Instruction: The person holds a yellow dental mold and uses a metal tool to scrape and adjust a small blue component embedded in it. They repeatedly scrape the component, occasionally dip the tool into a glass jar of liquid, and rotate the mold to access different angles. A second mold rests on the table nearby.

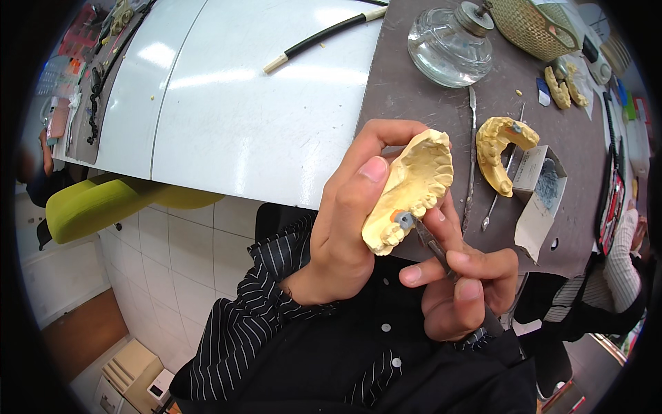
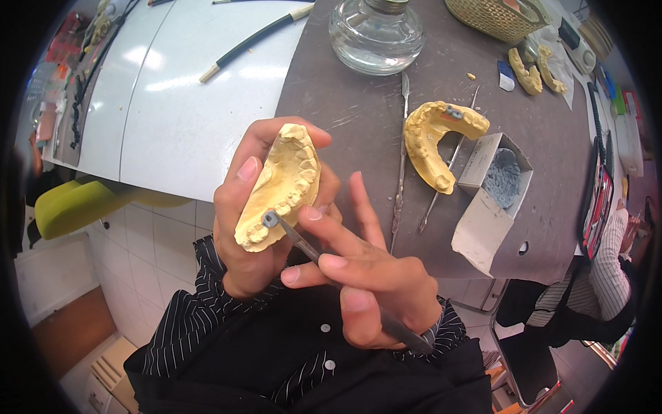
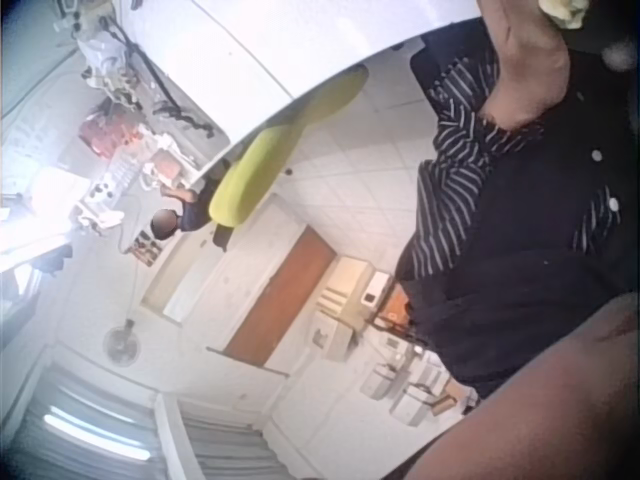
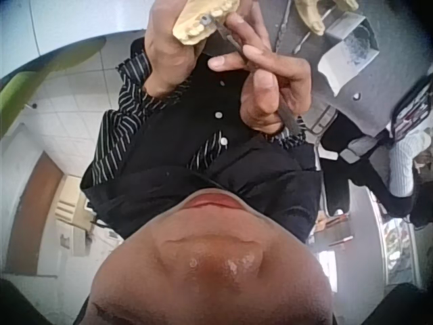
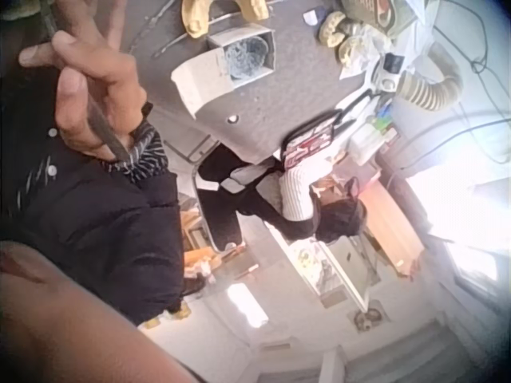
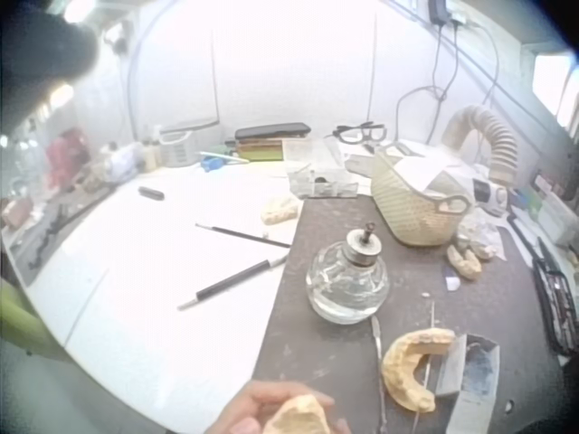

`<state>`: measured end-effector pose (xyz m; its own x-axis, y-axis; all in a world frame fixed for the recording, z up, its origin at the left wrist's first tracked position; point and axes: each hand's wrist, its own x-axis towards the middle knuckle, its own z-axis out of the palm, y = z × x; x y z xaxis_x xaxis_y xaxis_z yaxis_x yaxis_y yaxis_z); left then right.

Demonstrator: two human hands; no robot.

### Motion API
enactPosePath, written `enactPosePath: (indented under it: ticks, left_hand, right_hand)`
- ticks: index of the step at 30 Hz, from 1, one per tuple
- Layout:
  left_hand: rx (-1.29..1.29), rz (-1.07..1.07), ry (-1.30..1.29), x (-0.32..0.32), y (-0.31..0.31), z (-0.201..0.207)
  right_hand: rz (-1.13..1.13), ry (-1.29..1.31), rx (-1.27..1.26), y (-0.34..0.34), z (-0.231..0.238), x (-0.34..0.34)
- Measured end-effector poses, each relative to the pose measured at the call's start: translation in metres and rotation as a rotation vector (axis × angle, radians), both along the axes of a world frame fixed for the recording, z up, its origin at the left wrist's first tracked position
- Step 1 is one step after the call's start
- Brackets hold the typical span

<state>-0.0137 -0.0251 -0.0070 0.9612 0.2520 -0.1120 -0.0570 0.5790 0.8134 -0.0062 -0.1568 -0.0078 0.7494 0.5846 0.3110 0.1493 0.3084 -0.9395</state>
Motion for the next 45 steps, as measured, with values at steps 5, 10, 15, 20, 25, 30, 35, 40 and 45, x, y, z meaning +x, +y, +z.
enactPosePath:
  ticks: [5, 10, 15, 20, 25, 30, 35, 40, 45]
  left_hand:
    - [-0.008, 0.006, 0.014, 0.0, -0.001, 0.002]
    - [-0.023, 0.006, 0.004, 0.001, -0.001, 0.003]
    - [-0.028, 0.009, 0.005, 0.0, 0.0, 0.004]
    - [-0.026, 0.013, 0.008, 0.002, -0.001, 0.001]
    - [-0.107, -0.191, -0.143, -0.005, 0.014, -0.007]
    - [-0.105, -0.191, -0.156, -0.005, 0.014, -0.01]
    - [-0.034, -0.122, -0.066, -0.005, 0.01, -0.008]
    - [-0.023, -0.138, -0.074, -0.005, 0.011, -0.012]
    - [-0.075, -0.144, -0.043, -0.004, 0.011, -0.005]
  right_hand:
    - [0.011, -0.064, -0.079, -0.002, 0.004, 0.002]
    - [-0.008, -0.057, -0.073, -0.001, 0.001, 0.0]
    - [-0.002, 0.007, -0.025, 0.001, 0.001, 0.0]
    - [-0.005, 0.128, 0.011, -0.001, -0.001, -0.003]
    - [-0.022, 0.15, 0.001, 0.0, 0.001, -0.007]
    - [-0.076, 0.104, -0.024, 0.001, 0.0, -0.009]
    - [-0.066, 0.127, 0.055, 0.006, -0.003, -0.005]
    - [-0.116, 0.299, 0.103, 0.008, 0.0, -0.007]
    - [-0.117, 0.323, 0.163, 0.005, 0.002, -0.005]
